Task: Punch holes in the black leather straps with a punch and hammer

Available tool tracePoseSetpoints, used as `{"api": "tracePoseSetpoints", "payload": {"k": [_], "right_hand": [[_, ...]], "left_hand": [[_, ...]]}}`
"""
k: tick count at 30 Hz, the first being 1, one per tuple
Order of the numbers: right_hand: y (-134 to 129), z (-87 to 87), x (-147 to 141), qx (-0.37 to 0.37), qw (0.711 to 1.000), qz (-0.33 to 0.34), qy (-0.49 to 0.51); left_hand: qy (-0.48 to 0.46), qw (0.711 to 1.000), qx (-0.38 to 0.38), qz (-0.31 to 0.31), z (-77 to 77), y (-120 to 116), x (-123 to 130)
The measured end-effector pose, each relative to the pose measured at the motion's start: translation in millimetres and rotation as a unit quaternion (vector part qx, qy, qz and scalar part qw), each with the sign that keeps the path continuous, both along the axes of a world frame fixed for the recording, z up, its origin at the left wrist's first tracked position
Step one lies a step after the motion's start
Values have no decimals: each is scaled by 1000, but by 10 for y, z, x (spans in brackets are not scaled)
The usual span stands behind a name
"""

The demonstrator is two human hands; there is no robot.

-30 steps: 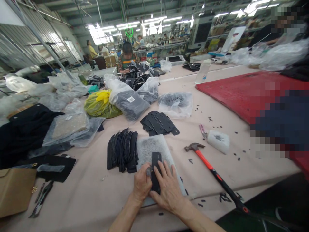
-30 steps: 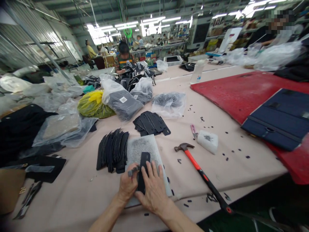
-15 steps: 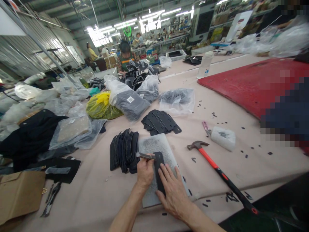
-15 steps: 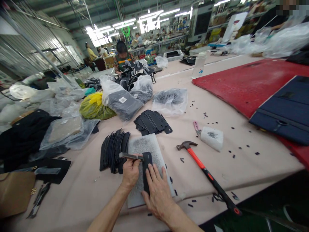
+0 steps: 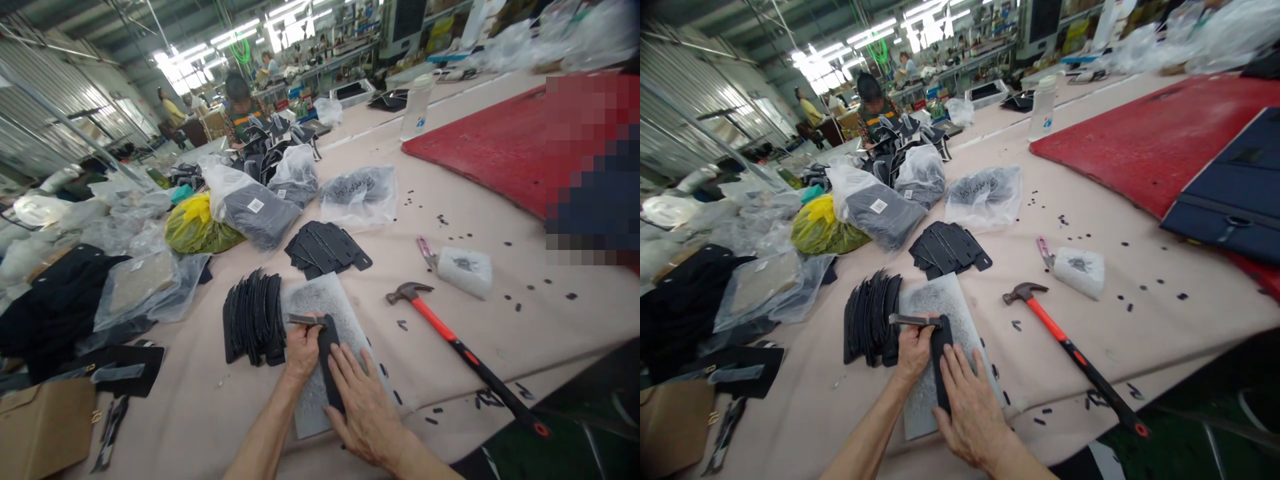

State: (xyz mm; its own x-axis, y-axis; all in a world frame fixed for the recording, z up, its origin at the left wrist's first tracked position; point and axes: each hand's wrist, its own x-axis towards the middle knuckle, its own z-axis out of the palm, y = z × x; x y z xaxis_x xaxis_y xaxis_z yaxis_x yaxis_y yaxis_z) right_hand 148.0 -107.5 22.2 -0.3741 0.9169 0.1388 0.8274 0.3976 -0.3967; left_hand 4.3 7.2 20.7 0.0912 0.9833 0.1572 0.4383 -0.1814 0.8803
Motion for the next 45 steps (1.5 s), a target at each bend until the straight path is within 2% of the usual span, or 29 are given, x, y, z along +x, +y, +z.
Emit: {"api": "tracePoseSetpoints", "payload": {"k": [6, 22, 29, 35, 38, 40, 42, 45], "right_hand": [[14, 0, -1, -3, 1000, -6, 8], [32, -35, -6, -13, 1000, -6, 25], [28, -35, -8, -22, 999, -10, 26], [2, -42, -28, -18, 999, -19, 23], [4, 25, 14, -18, 999, -1, 29], [29, 93, 147, -8, 999, 3, 39], [74, 141, 402, 19, 998, -52, 44], [153, 115, 971, 52, 974, -219, -2]], "left_hand": [[19, 1000, 2, -14, -31, 12, -2], [53, 998, 5, -17, -7, 31, 31], [93, 995, 24, -39, 23, 50, 65], [159, 984, 69, -46, -87, 60, 96], [163, 982, 83, -45, -147, 63, 91], [156, 983, 85, -44, -173, 62, 84], [149, 984, 85, -44, -186, 57, 78], [150, 985, 78, -41, -186, 42, 75]]}}
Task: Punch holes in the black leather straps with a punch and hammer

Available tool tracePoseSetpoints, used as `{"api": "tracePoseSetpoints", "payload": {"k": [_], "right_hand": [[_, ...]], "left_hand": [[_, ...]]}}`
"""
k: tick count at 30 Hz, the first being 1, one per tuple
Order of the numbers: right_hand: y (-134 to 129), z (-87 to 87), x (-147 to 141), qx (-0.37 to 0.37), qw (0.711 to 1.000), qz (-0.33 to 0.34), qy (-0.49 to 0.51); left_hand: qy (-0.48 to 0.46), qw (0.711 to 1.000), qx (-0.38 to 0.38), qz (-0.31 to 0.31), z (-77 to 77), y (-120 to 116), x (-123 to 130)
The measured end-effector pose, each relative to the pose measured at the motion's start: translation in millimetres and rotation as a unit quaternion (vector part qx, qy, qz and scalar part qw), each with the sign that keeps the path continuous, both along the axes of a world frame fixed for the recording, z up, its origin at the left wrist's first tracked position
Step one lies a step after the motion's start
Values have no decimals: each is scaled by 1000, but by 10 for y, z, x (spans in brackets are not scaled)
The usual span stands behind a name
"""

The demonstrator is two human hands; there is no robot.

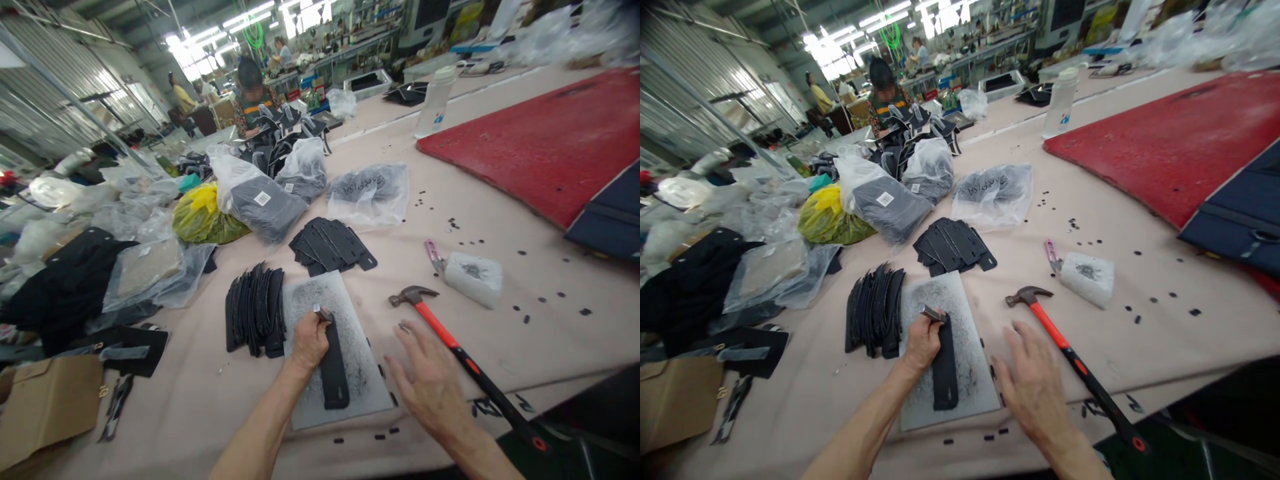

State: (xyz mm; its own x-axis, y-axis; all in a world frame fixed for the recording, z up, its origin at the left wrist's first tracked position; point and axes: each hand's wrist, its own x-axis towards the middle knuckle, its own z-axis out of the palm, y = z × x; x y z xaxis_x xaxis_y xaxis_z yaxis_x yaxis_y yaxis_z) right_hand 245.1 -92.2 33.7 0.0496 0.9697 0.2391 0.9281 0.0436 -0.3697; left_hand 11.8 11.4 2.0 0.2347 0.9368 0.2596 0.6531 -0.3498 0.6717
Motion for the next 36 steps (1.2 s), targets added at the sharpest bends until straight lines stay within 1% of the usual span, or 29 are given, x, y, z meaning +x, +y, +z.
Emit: {"api": "tracePoseSetpoints", "payload": {"k": [1, 2, 3, 5, 7, 8, 9, 10, 11, 12, 13, 14, 15, 16, 17, 18, 19, 20, 21, 22, 23, 24, 25, 27, 28, 30, 33, 34, 36], "right_hand": [[20, -35, 205, -7, 998, -49, -32], [35, -78, 398, -38, 993, -87, -69], [44, -123, 569, -71, 988, -103, -93], [50, -202, 820, -135, 981, -99, -102], [52, -237, 936, -194, 973, -110, -50], [55, -233, 949, -228, 965, -129, 11], [60, -215, 939, -264, 947, -150, 102], [67, -184, 909, -302, 914, -163, 216], [77, -141, 863, -334, 863, -168, 339], [90, -84, 804, -356, 801, -167, 451], [107, -11, 734, -366, 741, -165, 538], [127, 82, 654, -368, 696, -165, 594], [152, 198, 567, -365, 675, -169, 619], [180, 338, 477, -353, 681, -174, 618], [209, 502, 388, -331, 709, -174, 597], [239, 682, 304, -297, 757, -165, 559], [270, 868, 230, -255, 814, -145, 501], [299, 1048, 168, -185, 872, -120, 437], [326, 1209, 118, -97, 921, -94, 366], [350, 1340, 79, -26, 957, -60, 283], [371, 1436, 48, 32, 978, -16, 206], [388, 1501, 25, 70, 988, 34, 132], [403, 1540, 6, 85, 990, 86, 67], [427, 1585, -18, 70, 982, 171, -24], [436, 1608, -25, 59, 978, 191, -49], [445, 1665, -41, 65, 980, 185, -46], [439, 1700, -79, 148, 983, 101, 39], [437, 1683, -90, 162, 981, 98, 48], [442, 1637, -95, 146, 979, 140, 9]], "left_hand": [[2, 1000, -3, 1, 4, -5, 0], [3, 1000, -6, 2, 9, -9, 1], [3, 1000, -7, 4, 16, -12, 1], [0, 1000, -9, 5, 30, -15, 3], [-2, 1000, -9, 0, 45, -14, 3], [-2, 1000, -9, -3, 53, -13, 3], [0, 1000, -8, -7, 60, -12, 2], [0, 1000, -7, -9, 67, -12, 0], [1, 1000, -6, -12, 73, -13, -2], [0, 1000, -6, -14, 78, -13, -5], [0, 1000, -6, -16, 82, -15, -7], [-1, 1000, -5, -17, 84, -16, -10], [-1, 1000, -4, -18, 85, -17, -12], [-1, 1000, -3, -18, 85, -18, -13], [-1, 1000, -2, -18, 84, -19, -14], [-1, 1000, -1, -18, 83, -20, -15], [-2, 1000, -2, -17, 83, -21, -15], [-1, 1000, -3, -15, 83, -22, -14], [-1, 1000, -3, -12, 83, -22, -13], [0, 1000, -4, -10, 84, -23, -11], [0, 1000, -3, -8, 84, -24, -10], [-1, 1000, -2, -8, 83, -24, -9], [-3, 1000, -1, -8, 81, -23, -9], [-9, 1000, -3, -9, 73, -21, -10], [-13, 1000, -5, -9, 69, -19, -12], [-18, 1000, -11, -5, 62, -16, -15], [-12, 1000, -16, -1, 59, -15, -14], [-9, 1000, -16, 0, 60, -16, -12], [-7, 1000, -15, 3, 61, -18, -8]]}}
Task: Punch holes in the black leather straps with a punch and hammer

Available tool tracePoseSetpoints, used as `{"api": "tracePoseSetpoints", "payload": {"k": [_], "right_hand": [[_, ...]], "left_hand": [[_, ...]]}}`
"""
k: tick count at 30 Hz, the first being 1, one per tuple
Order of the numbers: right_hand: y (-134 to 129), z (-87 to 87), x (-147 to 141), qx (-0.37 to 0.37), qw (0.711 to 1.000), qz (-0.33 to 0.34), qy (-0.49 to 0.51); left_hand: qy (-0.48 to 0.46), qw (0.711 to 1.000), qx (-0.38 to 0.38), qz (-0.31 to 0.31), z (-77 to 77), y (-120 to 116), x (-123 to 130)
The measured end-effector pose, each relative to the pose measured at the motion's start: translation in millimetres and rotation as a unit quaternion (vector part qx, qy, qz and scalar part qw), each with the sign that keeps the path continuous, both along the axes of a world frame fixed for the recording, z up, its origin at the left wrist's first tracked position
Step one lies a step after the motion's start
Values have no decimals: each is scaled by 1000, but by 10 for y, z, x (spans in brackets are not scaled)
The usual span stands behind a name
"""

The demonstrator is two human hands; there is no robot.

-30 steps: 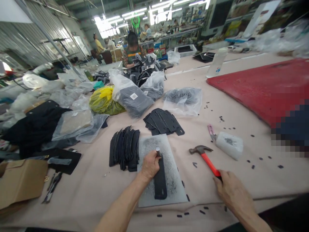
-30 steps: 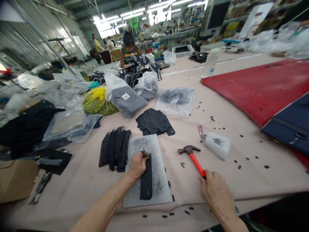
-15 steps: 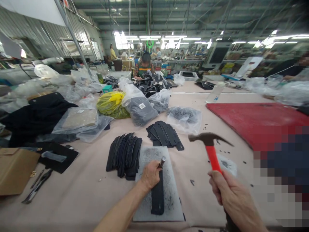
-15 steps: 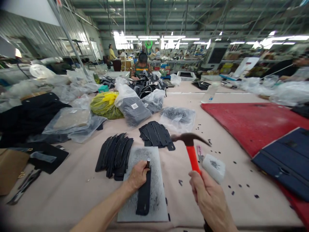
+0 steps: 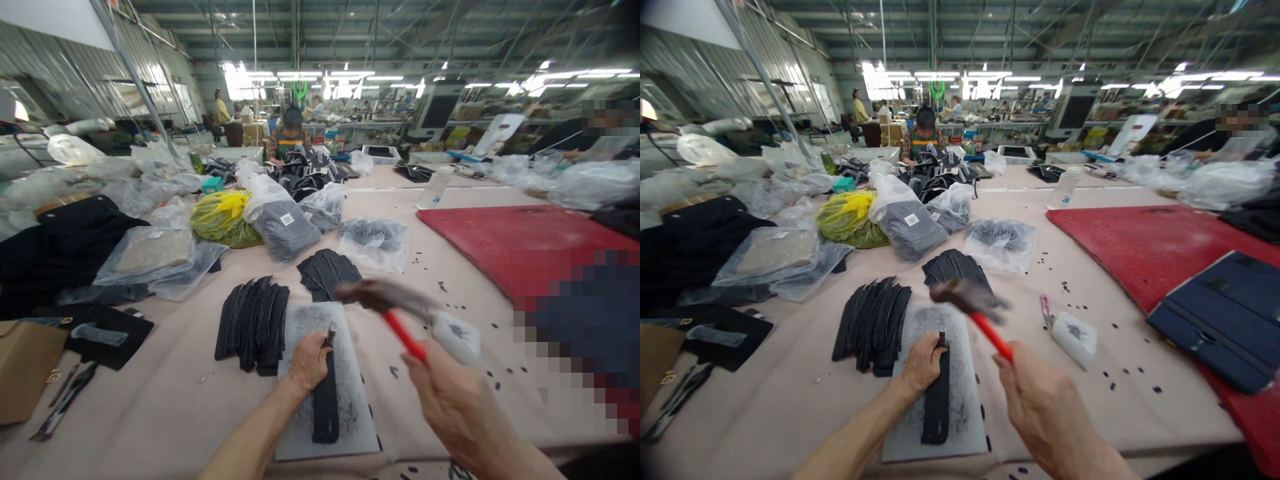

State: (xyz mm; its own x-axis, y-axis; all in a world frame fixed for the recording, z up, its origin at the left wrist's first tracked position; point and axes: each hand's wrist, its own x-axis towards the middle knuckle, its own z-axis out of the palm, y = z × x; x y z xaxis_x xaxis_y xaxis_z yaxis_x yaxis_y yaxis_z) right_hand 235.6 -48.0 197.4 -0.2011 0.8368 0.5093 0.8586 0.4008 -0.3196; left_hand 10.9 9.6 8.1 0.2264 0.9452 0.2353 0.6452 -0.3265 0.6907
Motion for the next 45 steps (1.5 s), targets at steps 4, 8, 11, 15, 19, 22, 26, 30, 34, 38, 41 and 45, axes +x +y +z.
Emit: {"api": "tracePoseSetpoints", "payload": {"k": [4, 8, 11, 15, 19, 22, 26, 30, 34, 38, 41, 45], "right_hand": [[38, 91, 60, -64, 993, 38, -91], [49, 248, 62, 33, 994, -76, 76], [29, 113, 50, 2, 1000, -22, 14], [19, -224, 187, -175, 979, 10, -99], [66, -707, 462, -288, 955, -67, 2], [101, -1162, 606, -345, 932, -107, 17], [47, -1512, 388, -187, 971, -138, -55], [-171, -1508, -271, -173, 985, 10, -22], [-422, -1540, -764, -245, 955, 165, -18], [-501, -1612, -794, -261, 949, 175, -19], [-488, -1620, -711, -262, 947, 186, -18], [-419, -1647, -657, -244, 951, 187, -18]], "left_hand": [[-3, 1000, 6, 0, -1, -3, 2], [-1, 1000, 9, -4, -6, -1, -2], [-7, 1000, 10, -5, -9, 3, -4], [-9, 1000, 13, -6, -8, 6, -6], [-17, 1000, 10, -4, 1, 5, -8], [-26, 1000, 8, -8, 0, 9, -13], [-23, 1000, 7, 0, -8, 21, -22], [-5, 1000, -5, -2, -3, 11, -11], [-22, 999, -38, 13, 60, 47, 15], [-100, 980, -80, 151, 200, 216, -4], [-137, 972, -85, 174, 302, 281, -69], [-149, 979, -94, 105, 353, 88, -127]]}}
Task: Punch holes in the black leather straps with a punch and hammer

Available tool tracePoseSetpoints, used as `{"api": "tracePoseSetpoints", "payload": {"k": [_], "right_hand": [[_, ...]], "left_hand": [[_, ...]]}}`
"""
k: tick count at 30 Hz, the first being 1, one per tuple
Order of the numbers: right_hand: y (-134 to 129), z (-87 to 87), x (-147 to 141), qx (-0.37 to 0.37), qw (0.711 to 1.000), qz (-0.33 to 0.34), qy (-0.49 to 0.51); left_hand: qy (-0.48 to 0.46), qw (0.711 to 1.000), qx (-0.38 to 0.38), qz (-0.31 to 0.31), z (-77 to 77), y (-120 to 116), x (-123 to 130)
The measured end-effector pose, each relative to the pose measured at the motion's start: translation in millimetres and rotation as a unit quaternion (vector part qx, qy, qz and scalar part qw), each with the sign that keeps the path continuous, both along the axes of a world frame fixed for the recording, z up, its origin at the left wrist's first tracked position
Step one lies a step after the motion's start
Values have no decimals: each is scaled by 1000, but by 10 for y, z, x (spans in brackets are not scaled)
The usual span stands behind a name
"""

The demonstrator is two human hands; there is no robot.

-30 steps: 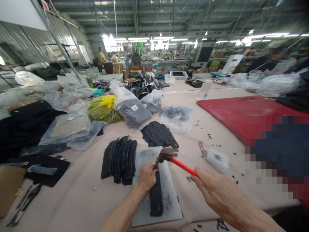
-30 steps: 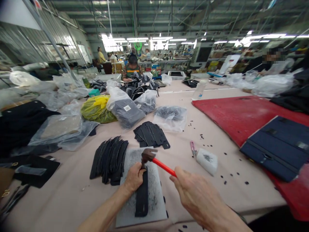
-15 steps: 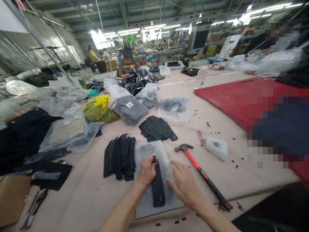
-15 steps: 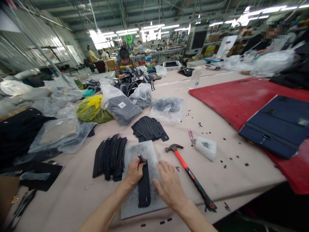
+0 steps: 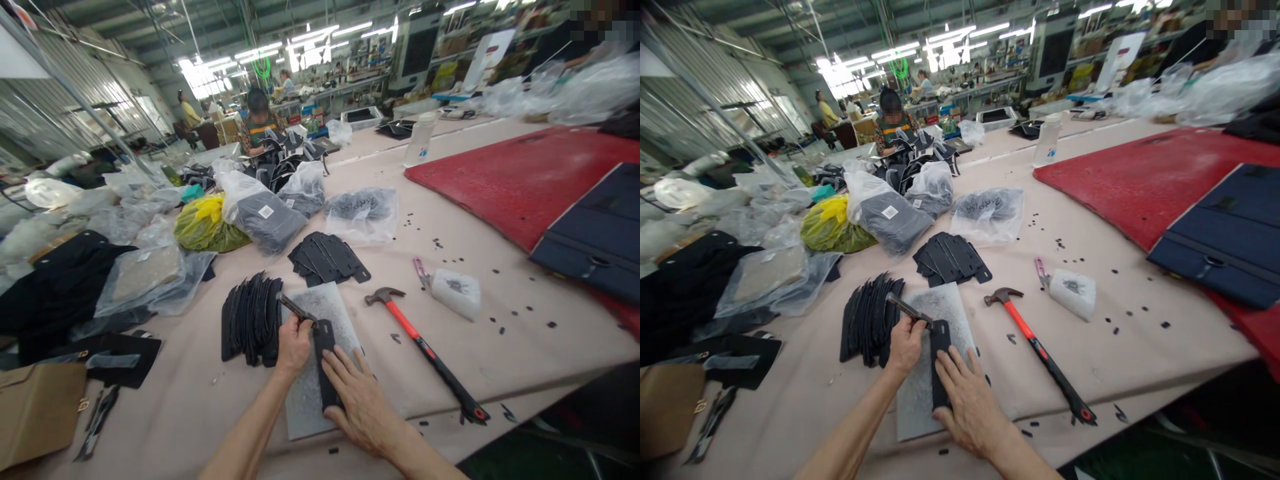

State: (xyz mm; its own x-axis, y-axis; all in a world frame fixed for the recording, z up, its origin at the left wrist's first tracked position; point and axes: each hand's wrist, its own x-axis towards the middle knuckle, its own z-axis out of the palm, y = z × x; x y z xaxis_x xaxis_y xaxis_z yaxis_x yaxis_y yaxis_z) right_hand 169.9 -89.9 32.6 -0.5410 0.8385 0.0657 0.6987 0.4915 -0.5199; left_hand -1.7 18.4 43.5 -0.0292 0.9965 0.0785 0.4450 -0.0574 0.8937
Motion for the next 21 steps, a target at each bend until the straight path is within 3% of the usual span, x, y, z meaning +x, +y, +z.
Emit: {"api": "tracePoseSetpoints", "payload": {"k": [5, 9, 15, 21], "right_hand": [[388, -97, 119, 35, 999, -30, 4], [666, -170, 265, 42, 998, -15, 43], [502, -303, 378, 9, 993, -91, 75], [384, -367, 300, -4, 987, -134, 91]], "left_hand": [[2, 1000, -6, 12, -55, -333, 39], [-21, 999, -9, 27, -59, -407, 72], [-51, 998, -7, -29, -46, -436, 99], [-53, 994, -13, -95, -195, -489, 191]]}}
